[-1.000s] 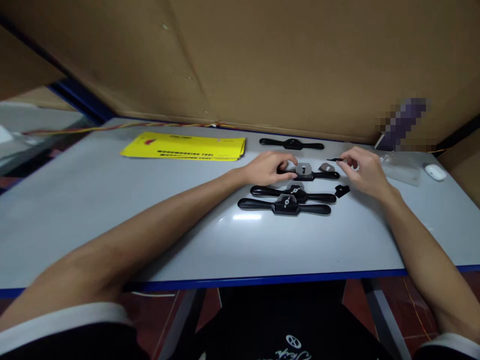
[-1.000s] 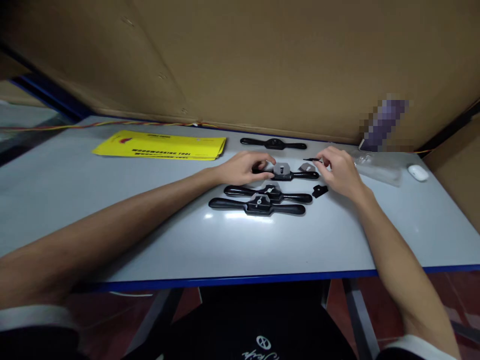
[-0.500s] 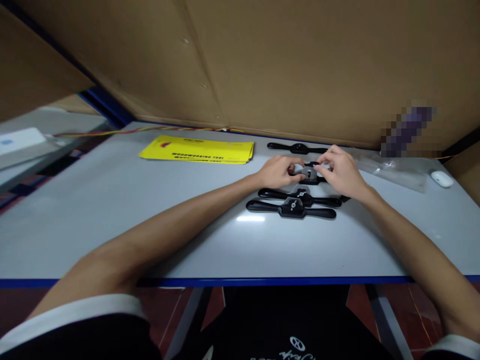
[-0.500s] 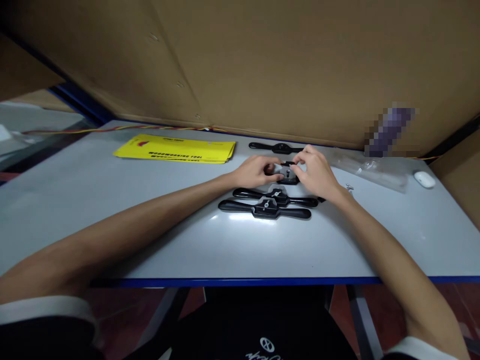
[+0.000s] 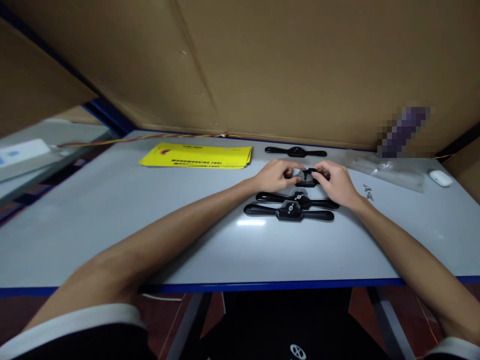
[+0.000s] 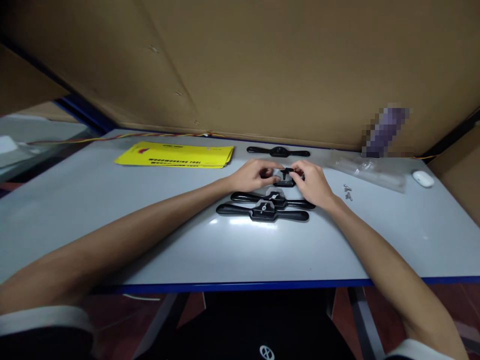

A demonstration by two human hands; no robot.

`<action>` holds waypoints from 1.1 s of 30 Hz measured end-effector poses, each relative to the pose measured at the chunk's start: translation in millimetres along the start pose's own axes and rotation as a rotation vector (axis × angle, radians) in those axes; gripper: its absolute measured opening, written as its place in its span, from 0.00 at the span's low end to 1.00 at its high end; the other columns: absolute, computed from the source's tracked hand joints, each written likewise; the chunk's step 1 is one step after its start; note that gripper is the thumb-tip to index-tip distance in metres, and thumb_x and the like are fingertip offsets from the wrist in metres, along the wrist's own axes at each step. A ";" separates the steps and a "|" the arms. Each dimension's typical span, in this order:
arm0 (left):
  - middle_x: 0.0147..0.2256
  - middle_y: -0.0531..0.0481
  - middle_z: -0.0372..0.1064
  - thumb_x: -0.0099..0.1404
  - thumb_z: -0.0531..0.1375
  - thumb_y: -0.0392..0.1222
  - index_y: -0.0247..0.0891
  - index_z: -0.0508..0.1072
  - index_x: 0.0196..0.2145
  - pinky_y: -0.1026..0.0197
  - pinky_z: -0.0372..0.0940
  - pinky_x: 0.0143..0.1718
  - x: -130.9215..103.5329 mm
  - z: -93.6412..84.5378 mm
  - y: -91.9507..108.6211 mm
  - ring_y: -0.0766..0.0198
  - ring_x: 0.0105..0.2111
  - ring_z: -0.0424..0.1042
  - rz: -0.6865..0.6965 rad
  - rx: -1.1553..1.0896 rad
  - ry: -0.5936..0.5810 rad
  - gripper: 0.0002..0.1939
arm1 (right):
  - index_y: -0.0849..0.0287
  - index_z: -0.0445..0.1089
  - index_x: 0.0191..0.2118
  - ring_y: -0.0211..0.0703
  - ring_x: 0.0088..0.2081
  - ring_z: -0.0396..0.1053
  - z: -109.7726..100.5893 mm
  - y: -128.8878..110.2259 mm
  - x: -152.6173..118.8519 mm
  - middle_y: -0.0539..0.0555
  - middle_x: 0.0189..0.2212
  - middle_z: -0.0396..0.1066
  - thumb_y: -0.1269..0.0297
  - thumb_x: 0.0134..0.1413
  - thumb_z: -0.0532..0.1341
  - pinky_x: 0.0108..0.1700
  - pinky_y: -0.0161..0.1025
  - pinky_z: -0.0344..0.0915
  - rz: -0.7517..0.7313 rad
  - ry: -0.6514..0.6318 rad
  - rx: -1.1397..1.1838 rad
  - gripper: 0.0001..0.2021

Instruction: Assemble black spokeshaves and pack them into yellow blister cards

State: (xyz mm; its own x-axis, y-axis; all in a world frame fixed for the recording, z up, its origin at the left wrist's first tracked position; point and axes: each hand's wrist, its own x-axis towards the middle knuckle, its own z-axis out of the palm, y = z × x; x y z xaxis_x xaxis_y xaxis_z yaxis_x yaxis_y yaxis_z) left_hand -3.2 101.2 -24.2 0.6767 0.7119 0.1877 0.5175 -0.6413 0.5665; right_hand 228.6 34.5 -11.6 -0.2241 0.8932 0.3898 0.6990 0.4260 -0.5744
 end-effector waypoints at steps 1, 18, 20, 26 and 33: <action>0.26 0.55 0.64 0.66 0.58 0.56 0.35 0.81 0.56 0.61 0.54 0.33 0.0 0.0 -0.1 0.66 0.25 0.59 0.001 -0.003 -0.001 0.29 | 0.55 0.74 0.39 0.49 0.39 0.75 1.1 0.8 -0.5 0.55 0.38 0.80 0.65 0.64 0.62 0.46 0.46 0.68 0.014 0.000 0.026 0.04; 0.25 0.56 0.64 0.68 0.57 0.55 0.36 0.80 0.55 0.62 0.55 0.32 2.1 1.6 -6.6 0.65 0.26 0.61 0.054 0.019 0.005 0.27 | 0.57 0.77 0.52 0.54 0.48 0.77 2.2 0.1 -7.8 0.60 0.46 0.81 0.72 0.63 0.59 0.53 0.52 0.71 -0.019 -0.097 -0.097 0.15; 0.25 0.56 0.65 0.68 0.57 0.54 0.36 0.80 0.56 0.62 0.55 0.32 1.8 1.5 -6.8 0.65 0.26 0.62 0.065 0.024 0.005 0.27 | 0.57 0.76 0.54 0.54 0.48 0.78 0.7 -1.1 -9.6 0.60 0.47 0.81 0.73 0.63 0.60 0.54 0.52 0.71 -0.025 -0.096 -0.116 0.16; 0.27 0.53 0.69 0.69 0.55 0.51 0.36 0.80 0.56 0.61 0.57 0.33 1.2 0.5 -5.5 0.63 0.28 0.65 0.071 0.067 0.009 0.26 | 0.56 0.78 0.55 0.55 0.46 0.81 -1.7 -5.5 -7.9 0.58 0.45 0.84 0.70 0.62 0.65 0.53 0.52 0.73 0.068 -0.091 -0.125 0.16; 0.33 0.47 0.76 0.72 0.53 0.50 0.36 0.80 0.58 0.58 0.63 0.39 2.2 0.3 -5.8 0.57 0.35 0.73 0.102 0.121 -0.018 0.26 | 0.56 0.81 0.49 0.51 0.42 0.81 -2.6 -10.9 -5.4 0.57 0.41 0.84 0.71 0.61 0.68 0.50 0.49 0.74 0.096 -0.116 -0.053 0.12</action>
State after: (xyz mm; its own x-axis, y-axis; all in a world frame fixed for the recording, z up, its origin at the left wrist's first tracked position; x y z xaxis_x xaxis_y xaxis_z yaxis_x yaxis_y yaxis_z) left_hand -4.5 106.4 -27.3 0.7377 0.6368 0.2243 0.5042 -0.7405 0.4444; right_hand 223.9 24.7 -5.5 -0.2294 0.9413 0.2476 0.7548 0.3326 -0.5653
